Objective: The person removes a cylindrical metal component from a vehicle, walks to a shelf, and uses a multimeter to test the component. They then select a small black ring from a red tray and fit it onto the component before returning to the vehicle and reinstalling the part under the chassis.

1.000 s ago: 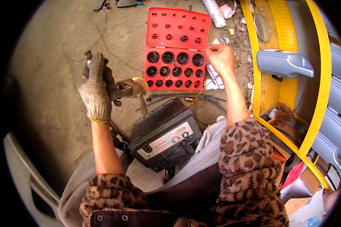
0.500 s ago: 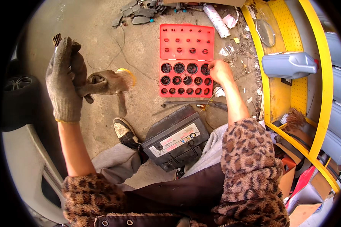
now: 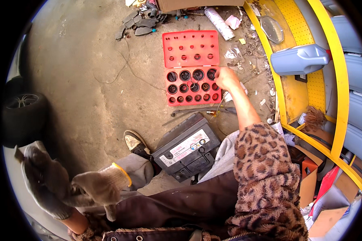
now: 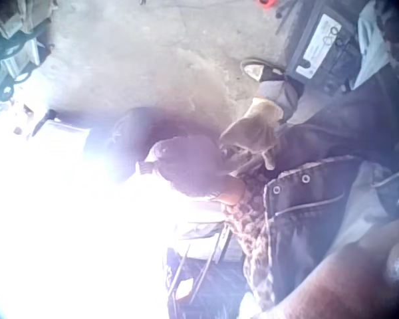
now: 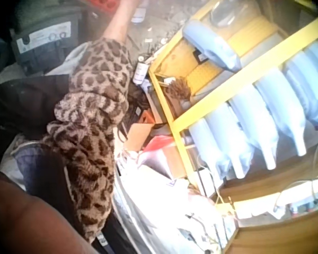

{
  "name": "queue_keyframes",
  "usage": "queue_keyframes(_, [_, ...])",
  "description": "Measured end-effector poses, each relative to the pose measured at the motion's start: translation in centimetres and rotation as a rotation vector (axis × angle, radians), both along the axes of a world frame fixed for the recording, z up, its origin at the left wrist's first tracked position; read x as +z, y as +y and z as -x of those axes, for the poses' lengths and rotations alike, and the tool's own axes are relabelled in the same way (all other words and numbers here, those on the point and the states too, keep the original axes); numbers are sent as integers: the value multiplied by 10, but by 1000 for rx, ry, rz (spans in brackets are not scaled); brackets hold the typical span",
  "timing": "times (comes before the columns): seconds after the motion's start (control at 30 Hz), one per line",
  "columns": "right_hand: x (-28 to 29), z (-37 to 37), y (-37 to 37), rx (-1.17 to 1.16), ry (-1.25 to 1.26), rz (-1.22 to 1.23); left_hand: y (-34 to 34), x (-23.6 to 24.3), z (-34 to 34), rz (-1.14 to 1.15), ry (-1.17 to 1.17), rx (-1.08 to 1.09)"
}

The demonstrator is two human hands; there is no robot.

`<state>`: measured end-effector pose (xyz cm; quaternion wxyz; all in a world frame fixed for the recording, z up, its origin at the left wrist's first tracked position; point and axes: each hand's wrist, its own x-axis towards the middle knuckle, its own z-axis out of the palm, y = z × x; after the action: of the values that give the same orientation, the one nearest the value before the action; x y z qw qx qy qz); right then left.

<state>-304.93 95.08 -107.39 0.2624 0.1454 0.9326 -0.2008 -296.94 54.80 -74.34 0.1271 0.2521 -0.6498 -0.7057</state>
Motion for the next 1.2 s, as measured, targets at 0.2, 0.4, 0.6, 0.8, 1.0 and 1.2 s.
queue_keyframes(0.2, [13, -15, -63, 134, 186, 239, 13, -3, -7, 8, -40, 200])
queue_keyframes(0.4, [3, 4, -105, 152, 312, 178, -42, -18, -18, -177, -63, -353])
queue_keyframes(0.6, [-32, 10, -124, 140, 266, 68, -44, -25, -17, -130, -110, -204])
queue_keyframes(0.8, [-19, 41, -69, 28, 216, 174, -85, -18, -14, -375, -84, -529])
queue_keyframes(1.0, [-16, 50, -57, -146, 275, 262, -113, -17, -30, -288, -51, -272])
queue_keyframes(1.2, [-15, 44, -64, -194, 80, 335, -59, -21, -10, 380, -282, 226])
